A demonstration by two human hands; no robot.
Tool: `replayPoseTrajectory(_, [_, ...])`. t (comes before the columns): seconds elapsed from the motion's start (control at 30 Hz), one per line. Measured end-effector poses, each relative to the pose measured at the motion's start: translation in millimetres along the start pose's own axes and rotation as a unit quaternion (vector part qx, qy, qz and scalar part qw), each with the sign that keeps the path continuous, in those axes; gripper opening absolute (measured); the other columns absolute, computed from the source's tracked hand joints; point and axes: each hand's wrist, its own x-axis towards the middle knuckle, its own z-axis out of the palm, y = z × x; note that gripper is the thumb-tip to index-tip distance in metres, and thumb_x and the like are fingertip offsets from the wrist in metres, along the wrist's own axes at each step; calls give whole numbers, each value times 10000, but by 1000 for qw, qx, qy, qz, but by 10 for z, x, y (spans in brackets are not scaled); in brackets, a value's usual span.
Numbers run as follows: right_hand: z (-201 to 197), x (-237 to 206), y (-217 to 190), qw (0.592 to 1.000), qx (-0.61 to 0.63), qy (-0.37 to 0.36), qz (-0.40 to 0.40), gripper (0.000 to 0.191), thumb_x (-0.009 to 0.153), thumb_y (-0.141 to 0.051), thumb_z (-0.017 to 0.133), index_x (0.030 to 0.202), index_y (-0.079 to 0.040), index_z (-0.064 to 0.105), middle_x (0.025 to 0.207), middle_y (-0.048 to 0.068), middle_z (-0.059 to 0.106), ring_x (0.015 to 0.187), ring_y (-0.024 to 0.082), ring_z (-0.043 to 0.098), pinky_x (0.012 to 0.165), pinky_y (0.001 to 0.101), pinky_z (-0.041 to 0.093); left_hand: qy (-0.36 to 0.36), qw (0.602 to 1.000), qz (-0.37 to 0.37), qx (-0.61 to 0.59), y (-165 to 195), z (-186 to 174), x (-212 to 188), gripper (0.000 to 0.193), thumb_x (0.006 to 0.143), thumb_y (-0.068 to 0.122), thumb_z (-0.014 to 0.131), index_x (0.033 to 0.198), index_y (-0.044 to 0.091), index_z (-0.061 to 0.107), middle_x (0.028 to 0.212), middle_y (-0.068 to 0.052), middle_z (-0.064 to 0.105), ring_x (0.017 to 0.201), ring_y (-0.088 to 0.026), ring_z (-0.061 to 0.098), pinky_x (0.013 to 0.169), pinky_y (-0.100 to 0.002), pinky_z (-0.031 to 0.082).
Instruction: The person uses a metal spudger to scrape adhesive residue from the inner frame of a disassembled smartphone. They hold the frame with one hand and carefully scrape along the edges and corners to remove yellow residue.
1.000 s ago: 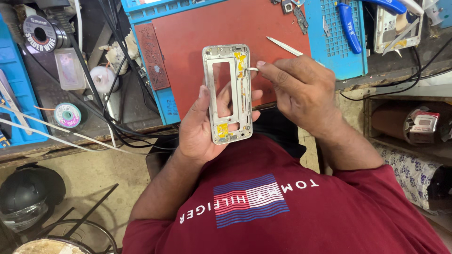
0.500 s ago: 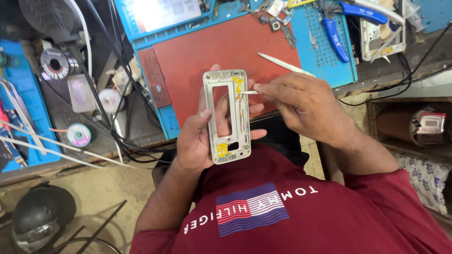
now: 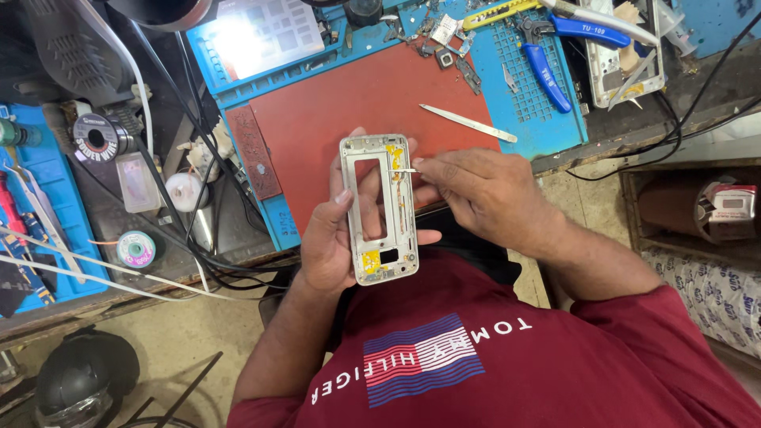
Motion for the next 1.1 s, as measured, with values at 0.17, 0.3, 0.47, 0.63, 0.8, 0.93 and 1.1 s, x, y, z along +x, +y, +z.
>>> replayPoseTrajectory(0.17, [12, -40, 51, 1000, 4, 16, -27, 379, 893, 51, 742, 1256, -53, 703, 1070, 96, 721, 907, 256, 721, 759, 353, 588, 4, 999, 2, 44, 20, -16, 12, 797, 1089, 380, 465, 1701, 332, -43, 1749, -278, 192, 1322, -509, 567, 962, -656, 583])
replayPoseTrajectory(0.3, [61, -49, 59, 999, -18, 38, -30, 431, 872, 83, 745, 1276, -64, 710, 1072, 68, 716, 844, 223, 691, 719, 347, 566, -1, 1000, 10, 19, -3, -33, 19, 822, 1064, 358, 497, 1695, 347, -29, 1742, -263, 203, 1261, -482, 600, 948, -657, 589])
replayPoseTrajectory(0.47, [82, -63, 3, 998, -13, 57, -9, 449, 849, 97, 736, 1257, -92, 735, 1078, 60, 715, 879, 227, 685, 741, 345, 561, 4, 1000, 9, 2, -30, -46, 22, 819, 1054, 371, 510, 1689, 362, -7, 1743, -261, 204, 1226, -464, 603, 904, -632, 592])
replayPoseTrajectory(0.63, [47, -79, -21, 994, 74, 51, 59, 282, 949, 72, 728, 1184, -81, 758, 1066, 75, 736, 909, 194, 738, 759, 288, 594, -5, 1000, 3, -3, -54, -90, 18, 815, 1049, 346, 511, 1685, 372, 1, 1750, -265, 198, 1233, -461, 607, 923, -626, 589])
replayPoseTrajectory(0.8, [10, -114, -10, 986, 108, 31, 125, 114, 949, -10, 807, 1038, -49, 748, 935, 74, 723, 789, 162, 734, 665, 266, 574, -27, 1000, 4, 4, -107, -132, 13, 788, 1056, 316, 499, 1676, 371, 17, 1695, -281, 191, 1224, -459, 613, 934, -610, 592])
replayPoseTrajectory(0.93, [26, -151, -8, 992, 53, 1, 112, 138, 900, -17, 851, 989, -32, 747, 859, 93, 680, 679, 187, 667, 581, 300, 500, -34, 999, 10, 1, -122, -134, -4, 781, 1062, 309, 485, 1682, 370, 14, 1694, -298, 185, 1211, -454, 621, 936, -588, 598])
replayPoseTrajectory(1.1, [82, -125, -67, 995, 60, 54, 54, 144, 940, 45, 788, 1020, -37, 702, 989, 93, 689, 815, 184, 709, 671, 280, 559, -35, 999, 10, 4, -106, -109, -6, 764, 1067, 317, 463, 1677, 373, 6, 1688, -320, 181, 1210, -449, 625, 942, -583, 601])
